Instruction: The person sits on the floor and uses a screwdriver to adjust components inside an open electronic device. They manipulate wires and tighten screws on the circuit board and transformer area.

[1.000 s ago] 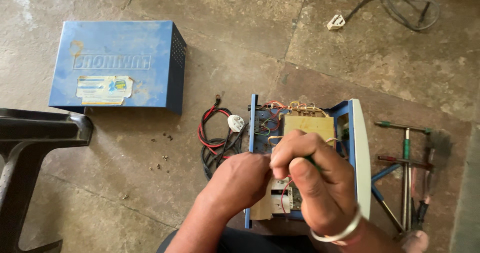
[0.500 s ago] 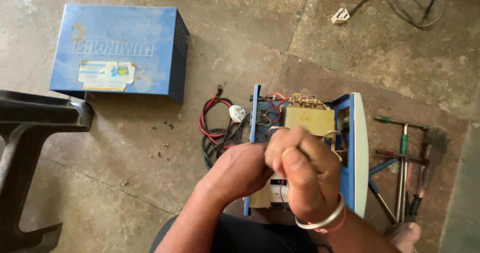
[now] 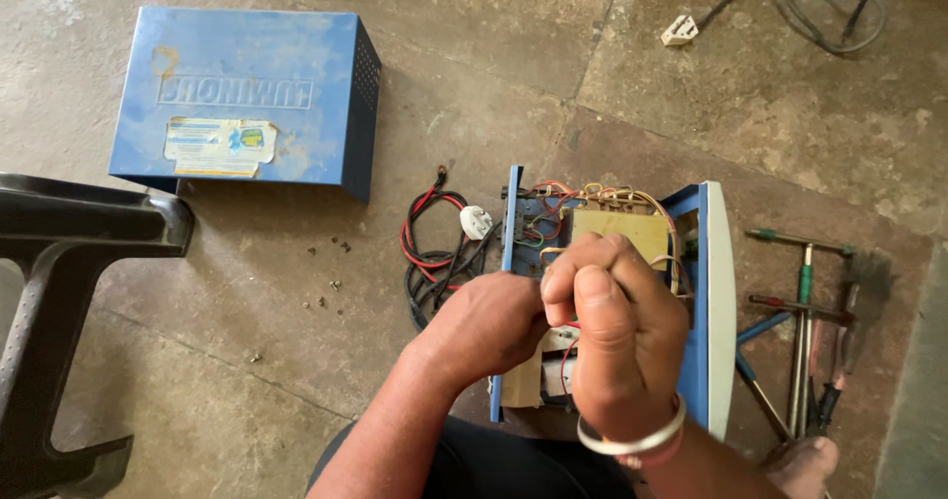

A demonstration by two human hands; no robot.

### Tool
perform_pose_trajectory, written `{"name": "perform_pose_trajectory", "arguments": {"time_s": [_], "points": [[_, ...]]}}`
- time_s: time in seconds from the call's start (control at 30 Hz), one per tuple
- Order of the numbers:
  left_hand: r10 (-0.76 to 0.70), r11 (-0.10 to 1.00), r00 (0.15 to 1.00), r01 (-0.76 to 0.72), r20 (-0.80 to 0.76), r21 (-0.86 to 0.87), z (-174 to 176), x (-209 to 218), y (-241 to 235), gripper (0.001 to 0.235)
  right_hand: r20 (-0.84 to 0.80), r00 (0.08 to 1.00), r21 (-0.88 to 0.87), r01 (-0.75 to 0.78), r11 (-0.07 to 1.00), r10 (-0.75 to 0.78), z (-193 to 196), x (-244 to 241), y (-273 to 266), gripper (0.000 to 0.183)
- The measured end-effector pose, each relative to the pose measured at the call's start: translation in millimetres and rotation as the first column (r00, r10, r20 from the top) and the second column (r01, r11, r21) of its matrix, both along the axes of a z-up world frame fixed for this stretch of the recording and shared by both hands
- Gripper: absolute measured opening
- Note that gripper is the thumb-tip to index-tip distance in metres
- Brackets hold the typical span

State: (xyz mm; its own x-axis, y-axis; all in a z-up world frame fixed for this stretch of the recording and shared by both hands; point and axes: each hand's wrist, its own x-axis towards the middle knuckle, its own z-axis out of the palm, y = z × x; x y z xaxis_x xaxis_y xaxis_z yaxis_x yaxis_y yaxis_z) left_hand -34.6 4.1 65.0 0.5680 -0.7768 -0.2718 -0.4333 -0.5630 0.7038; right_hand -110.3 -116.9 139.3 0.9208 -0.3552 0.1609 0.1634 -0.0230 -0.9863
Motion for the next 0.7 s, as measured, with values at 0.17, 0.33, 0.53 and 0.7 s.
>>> {"name": "perform_pose_trajectory", "arguments": {"time_s": [0.17,0.33,0.53,0.7], "points": [[-0.066,0.996,0.998,0.066,0.007,0.056,-14.4,0.2,1.0,0.012,0.176,0.971,0.192,-0.194,0.962,0.161,-10.2,-1.4,1.2,0.034],[-0.038,0.995,0.997,0.044,0.063,-0.087,-5.0,-4.4,-6.7,0.010,0.138,0.982,0.237,-0.162,0.958,0.132,-1.0,6.4,-17.8,0.037],[-0.049,0.999,0.996,0.049,0.068,0.011,-6.2,-13.4,-9.7,0.009,0.132,0.989,0.251,0.028,0.968,-0.063,-9.1,-1.7,-1.3,0.039],[0.000,1.000,1.000,0.000,0.012,0.025,-8.3,-14.3,-1.6,0.009,0.085,0.883,0.295,-0.464,0.835,0.461,-14.1,-5.5,-37.0,0.039]]}}
